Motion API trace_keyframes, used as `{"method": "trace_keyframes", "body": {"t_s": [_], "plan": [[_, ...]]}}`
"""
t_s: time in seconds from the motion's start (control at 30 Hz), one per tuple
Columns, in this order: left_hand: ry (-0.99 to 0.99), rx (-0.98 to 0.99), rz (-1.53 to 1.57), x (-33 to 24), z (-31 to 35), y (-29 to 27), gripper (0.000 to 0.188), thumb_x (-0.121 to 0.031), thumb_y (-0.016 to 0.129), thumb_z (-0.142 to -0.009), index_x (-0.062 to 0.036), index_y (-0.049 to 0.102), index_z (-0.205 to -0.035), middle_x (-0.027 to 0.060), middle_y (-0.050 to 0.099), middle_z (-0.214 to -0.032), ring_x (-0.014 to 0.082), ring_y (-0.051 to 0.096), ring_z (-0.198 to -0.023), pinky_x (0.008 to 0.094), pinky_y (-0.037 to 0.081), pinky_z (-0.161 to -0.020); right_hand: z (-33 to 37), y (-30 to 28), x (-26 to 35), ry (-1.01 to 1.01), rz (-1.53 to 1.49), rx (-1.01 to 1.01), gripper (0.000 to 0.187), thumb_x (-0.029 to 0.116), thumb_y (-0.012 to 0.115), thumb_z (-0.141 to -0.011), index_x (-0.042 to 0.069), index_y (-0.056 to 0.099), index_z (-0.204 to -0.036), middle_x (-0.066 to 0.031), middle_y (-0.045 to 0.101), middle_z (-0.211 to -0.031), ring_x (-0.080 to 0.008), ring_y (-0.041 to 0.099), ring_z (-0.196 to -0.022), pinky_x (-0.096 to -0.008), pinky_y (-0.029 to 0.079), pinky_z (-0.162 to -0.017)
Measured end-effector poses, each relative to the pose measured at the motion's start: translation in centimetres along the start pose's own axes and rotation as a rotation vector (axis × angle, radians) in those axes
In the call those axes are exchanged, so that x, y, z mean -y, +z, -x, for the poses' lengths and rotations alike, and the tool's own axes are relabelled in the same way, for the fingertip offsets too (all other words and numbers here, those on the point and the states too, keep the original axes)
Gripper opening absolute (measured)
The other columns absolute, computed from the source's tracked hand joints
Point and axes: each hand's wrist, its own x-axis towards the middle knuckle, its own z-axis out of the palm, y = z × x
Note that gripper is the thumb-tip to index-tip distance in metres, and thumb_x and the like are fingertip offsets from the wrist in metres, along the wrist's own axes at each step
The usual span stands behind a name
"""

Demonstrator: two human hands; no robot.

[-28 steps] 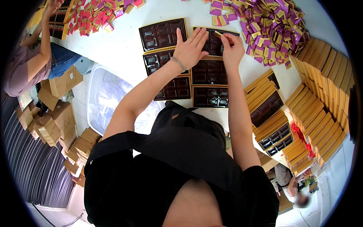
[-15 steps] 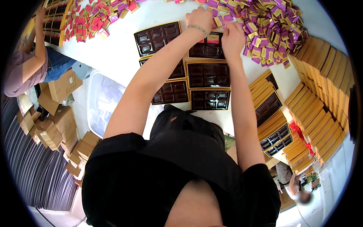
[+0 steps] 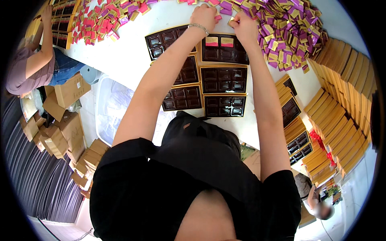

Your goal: The person places individually wrapped chocolates into the compartments of rectangular cardboard trays. They handle the trays and the small wrapped items by hand, arranging them in rows and stacking the completed trays on the table.

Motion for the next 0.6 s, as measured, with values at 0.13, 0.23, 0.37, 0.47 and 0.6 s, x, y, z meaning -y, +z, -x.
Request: {"method": "trace_keyframes", "body": {"t_s": [0.13, 0.23, 0.37, 0.47, 0.6], "plan": [[0.271, 0.088, 0.277, -2.5, 1.5, -1.9, 0.035, -0.021, 0.078, -0.070, -0.0086, 0.068, -0.102, 0.0101, 0.064, -0.094, 0.0288, 0.062, -0.089, 0.0393, 0.051, -0.082, 7.5, -2.1, 0.7, 0.233, -0.608, -0.454, 0.028, 0.008, 0.075, -0.077, -0.001, 0.059, -0.099, -0.0083, 0.068, -0.082, -0.0130, 0.063, -0.071, -0.0270, 0.049, -0.063], [0.375, 0.159, 0.187, -6.5, 2.6, -0.9, 0.038, -0.024, 0.079, -0.069, -0.0100, 0.069, -0.102, 0.0076, 0.064, -0.096, 0.0264, 0.061, -0.094, 0.0382, 0.050, -0.080, 12.7, -1.0, 1.2, 0.443, -0.582, -0.420, 0.028, 0.007, 0.076, -0.076, -0.004, 0.059, -0.096, -0.0086, 0.066, -0.080, -0.0120, 0.061, -0.067, -0.0266, 0.048, -0.061], [0.363, 0.185, 0.002, -8.3, 3.7, -0.9, 0.042, -0.028, 0.077, -0.071, -0.0139, 0.067, -0.110, 0.0024, 0.063, -0.107, 0.0216, 0.057, -0.106, 0.0407, 0.047, -0.084, 14.9, -1.2, 2.2, 0.431, -0.376, -0.284, 0.029, 0.010, 0.072, -0.081, -0.003, 0.058, -0.102, -0.0162, 0.060, -0.103, -0.0258, 0.064, -0.074, -0.0331, 0.051, -0.068], [0.403, 0.091, 0.058, -7.8, 5.1, -1.4, 0.044, -0.027, 0.074, -0.075, -0.0159, 0.063, -0.117, -0.0007, 0.062, -0.112, 0.0183, 0.055, -0.109, 0.0416, 0.044, -0.085, 16.2, -1.3, 2.6, 0.118, -0.082, -0.428, 0.026, 0.006, 0.067, -0.083, -0.003, 0.058, -0.106, -0.0169, 0.055, -0.117, -0.0305, 0.061, -0.095, -0.0363, 0.050, -0.080], [0.642, 0.114, -0.308, -6.2, 7.8, -0.2, 0.055, -0.031, 0.057, -0.091, -0.0192, 0.041, -0.143, -0.0015, 0.039, -0.149, 0.0138, 0.034, -0.138, 0.0510, 0.028, -0.111, 18.3, 0.2, 2.6, -0.070, 0.292, -0.140, 0.053, 0.025, 0.062, -0.088, 0.002, 0.047, -0.133, -0.0150, 0.043, -0.142, -0.0325, 0.038, -0.133, -0.0511, 0.030, -0.108]]}}
